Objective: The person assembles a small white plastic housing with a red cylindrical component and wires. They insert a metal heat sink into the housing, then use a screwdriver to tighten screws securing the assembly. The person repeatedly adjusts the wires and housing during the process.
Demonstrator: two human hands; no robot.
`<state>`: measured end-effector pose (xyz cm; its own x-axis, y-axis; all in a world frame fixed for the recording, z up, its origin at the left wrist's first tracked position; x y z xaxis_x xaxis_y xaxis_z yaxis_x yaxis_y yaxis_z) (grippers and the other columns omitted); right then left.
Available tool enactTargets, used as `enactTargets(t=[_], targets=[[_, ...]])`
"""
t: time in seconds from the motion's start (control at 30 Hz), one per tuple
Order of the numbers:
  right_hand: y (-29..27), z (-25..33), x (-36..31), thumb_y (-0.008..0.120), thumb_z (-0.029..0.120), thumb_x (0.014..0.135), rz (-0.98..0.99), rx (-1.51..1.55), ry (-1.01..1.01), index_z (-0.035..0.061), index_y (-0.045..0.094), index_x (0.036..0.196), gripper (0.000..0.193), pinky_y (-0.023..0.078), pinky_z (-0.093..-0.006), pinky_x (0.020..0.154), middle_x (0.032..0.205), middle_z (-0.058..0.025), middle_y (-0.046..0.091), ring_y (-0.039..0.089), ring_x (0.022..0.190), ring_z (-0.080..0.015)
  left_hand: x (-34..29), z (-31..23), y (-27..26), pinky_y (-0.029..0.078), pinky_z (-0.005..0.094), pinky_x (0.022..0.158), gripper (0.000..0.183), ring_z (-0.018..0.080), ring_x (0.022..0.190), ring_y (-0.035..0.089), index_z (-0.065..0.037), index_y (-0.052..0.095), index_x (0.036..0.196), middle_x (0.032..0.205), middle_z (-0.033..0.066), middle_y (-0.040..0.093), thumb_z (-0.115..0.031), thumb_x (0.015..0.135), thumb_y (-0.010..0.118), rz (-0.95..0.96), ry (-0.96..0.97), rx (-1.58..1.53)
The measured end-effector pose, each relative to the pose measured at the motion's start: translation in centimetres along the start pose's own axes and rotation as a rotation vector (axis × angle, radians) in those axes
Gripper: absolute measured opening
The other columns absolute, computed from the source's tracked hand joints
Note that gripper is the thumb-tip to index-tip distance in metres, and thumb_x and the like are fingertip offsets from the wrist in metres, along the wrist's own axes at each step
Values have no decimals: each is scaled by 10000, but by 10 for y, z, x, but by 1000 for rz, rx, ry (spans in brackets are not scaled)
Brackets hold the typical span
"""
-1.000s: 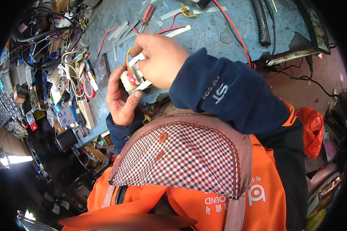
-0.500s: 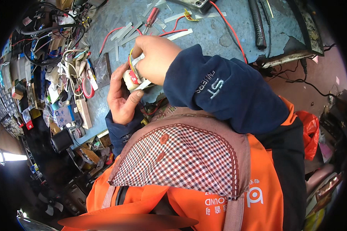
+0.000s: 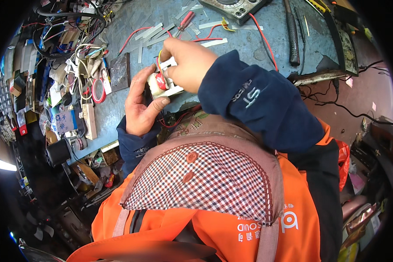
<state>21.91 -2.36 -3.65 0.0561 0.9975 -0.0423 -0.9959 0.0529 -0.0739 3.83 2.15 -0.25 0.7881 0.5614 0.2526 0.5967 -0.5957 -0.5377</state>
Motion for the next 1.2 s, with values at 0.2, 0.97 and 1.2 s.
enactTargets(t=[0.2, 0.97, 1.2], targets=[[-2, 20, -5, 626, 2, 1044, 141, 128, 245, -11, 567, 1351, 313, 564, -275, 584, 915, -84, 709, 703, 704, -118, -3, 6, 0, 426, 429, 1209, 819, 349, 1421, 568, 24, 547, 1567, 1515, 230, 578, -205, 869, 910, -17, -11, -39], [-17, 6, -2, 801, 103, 973, 213, 254, 283, -3, 681, 1401, 457, 635, -329, 606, 904, -147, 773, 741, 683, -187, 0, 6, -1, 401, 431, 1247, 863, 368, 1523, 496, 11, 454, 1637, 1632, 239, 497, -229, 923, 875, 92, 63, -2], [-15, 8, -5, 848, 96, 939, 133, 193, 191, -6, 722, 1320, 414, 563, -289, 581, 889, -82, 761, 693, 686, -136, 0, 10, 1, 328, 437, 1288, 969, 338, 1568, 428, 41, 318, 1700, 1697, 238, 431, -226, 944, 862, 142, -30, -146]])
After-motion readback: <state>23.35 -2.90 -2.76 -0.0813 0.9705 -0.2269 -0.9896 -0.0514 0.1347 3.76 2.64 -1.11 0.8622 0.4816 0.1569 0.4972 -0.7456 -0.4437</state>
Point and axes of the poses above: each hand's wrist, its own x-axis towards the middle knuckle, its own y-axis out of the palm, z = x × y, the point moved 6 cm from there along x, towards the middle knuckle
